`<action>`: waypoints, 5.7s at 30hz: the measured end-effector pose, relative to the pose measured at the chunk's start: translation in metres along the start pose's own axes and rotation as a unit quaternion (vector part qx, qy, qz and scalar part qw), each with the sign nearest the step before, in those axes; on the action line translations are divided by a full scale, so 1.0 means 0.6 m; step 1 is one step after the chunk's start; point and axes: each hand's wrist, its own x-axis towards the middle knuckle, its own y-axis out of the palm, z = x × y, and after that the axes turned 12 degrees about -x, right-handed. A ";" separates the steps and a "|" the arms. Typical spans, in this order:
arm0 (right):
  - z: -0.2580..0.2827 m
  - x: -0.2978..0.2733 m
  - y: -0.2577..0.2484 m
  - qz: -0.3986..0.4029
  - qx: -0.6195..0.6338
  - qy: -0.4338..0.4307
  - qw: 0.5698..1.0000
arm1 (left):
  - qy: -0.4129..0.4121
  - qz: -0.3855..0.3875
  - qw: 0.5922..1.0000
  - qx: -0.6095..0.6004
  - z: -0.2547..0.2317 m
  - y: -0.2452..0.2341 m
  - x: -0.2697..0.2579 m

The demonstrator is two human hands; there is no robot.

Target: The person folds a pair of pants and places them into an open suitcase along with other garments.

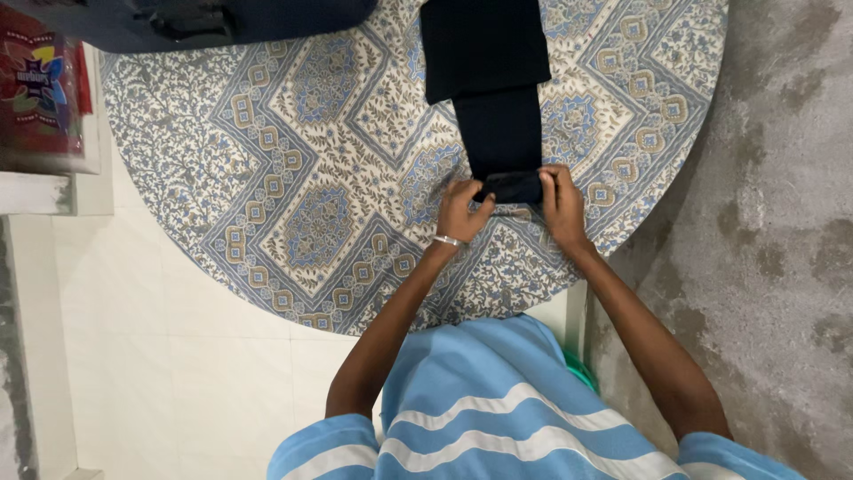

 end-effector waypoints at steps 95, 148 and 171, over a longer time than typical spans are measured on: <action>0.106 0.410 0.026 0.091 -0.349 -0.466 0.808 | -0.049 0.079 0.994 0.062 0.011 -0.005 0.237; 0.276 0.823 -0.019 0.148 -0.287 -0.554 0.767 | 0.084 -0.086 0.880 0.460 0.119 -0.104 0.691; 0.122 0.477 -0.065 0.006 -0.499 -0.518 0.695 | 0.086 0.028 0.915 0.394 0.080 -0.074 0.391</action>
